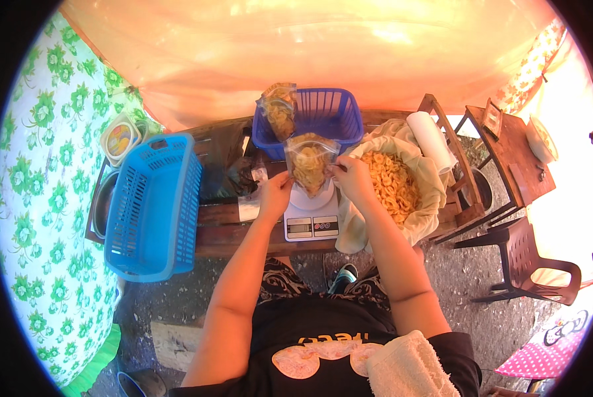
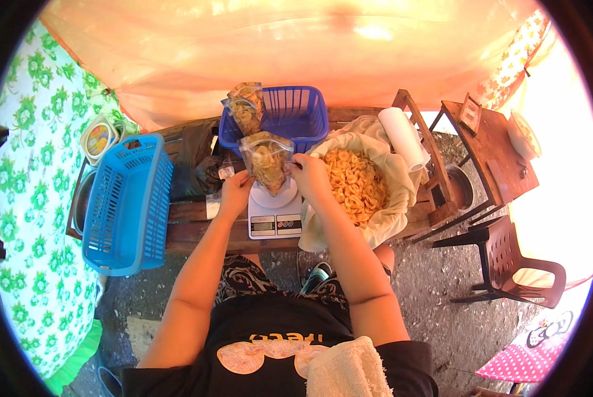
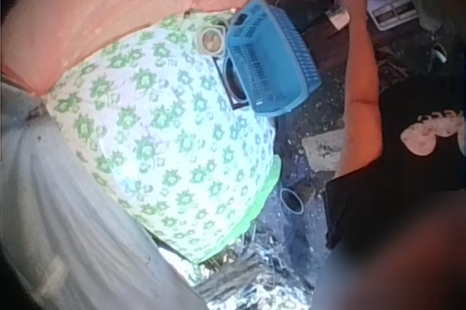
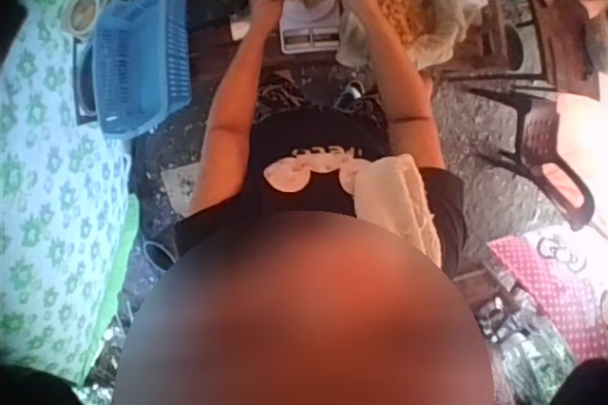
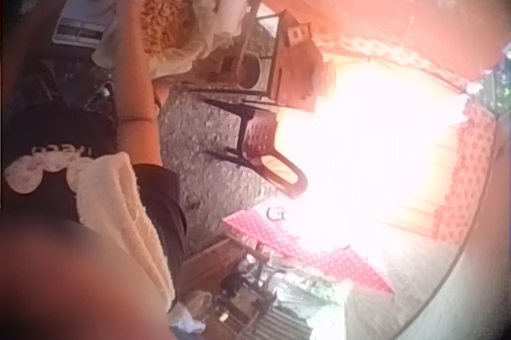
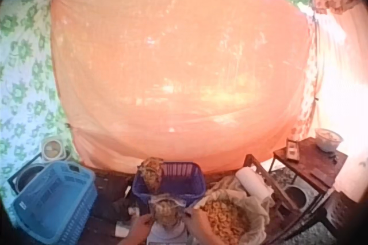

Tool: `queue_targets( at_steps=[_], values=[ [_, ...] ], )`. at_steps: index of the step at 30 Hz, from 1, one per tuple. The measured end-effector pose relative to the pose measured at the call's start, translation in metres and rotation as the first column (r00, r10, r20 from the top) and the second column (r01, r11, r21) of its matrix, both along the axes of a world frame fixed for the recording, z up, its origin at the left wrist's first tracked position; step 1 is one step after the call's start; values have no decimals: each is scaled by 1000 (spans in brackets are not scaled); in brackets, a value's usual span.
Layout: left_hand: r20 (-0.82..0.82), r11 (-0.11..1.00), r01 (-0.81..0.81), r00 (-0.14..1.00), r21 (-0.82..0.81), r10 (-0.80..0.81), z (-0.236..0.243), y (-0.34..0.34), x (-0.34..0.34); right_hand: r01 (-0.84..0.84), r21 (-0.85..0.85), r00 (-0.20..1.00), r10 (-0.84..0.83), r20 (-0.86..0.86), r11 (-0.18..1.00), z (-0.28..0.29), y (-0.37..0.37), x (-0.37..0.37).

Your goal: The person scoops dried food items from a cloth-lined container into a clear plastic bag placed on a digital scale. They adjust the contents to reach a target weight, then place the filled bag into a blue basket. The person repeats this process with a second bag.

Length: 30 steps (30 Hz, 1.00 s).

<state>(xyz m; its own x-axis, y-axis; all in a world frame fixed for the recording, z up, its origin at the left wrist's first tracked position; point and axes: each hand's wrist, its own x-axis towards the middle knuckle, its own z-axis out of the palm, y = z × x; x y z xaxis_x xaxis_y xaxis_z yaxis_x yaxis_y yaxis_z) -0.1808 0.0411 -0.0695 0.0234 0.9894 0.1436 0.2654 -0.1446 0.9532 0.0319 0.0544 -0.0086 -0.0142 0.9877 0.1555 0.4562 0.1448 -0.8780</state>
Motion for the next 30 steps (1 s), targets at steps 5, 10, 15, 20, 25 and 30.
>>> queue_targets(
  at_steps=[5,10,15,20,25,30],
  values=[
    [100,996,68,993,-64,-61,-5,1,-3,-14,-48,997,18,76,999,-3,-6,-1],
    [285,973,230,931,33,-230,1,1,4,7,-55,999,-4,42,998,-3,-10,-3],
    [418,960,277,869,35,-265,22,9,5,-17,123,992,1,130,992,2,-11,16],
    [370,949,316,883,-10,-290,35,11,0,346,95,933,-353,72,933,15,7,107],
    [401,946,324,865,11,-301,36,13,2,377,-119,883,-318,344,919,-14,12,135],
    [378,953,303,879,28,-291,35,10,-3,293,-94,863,-221,454,951,-35,8,135]
  ],
)
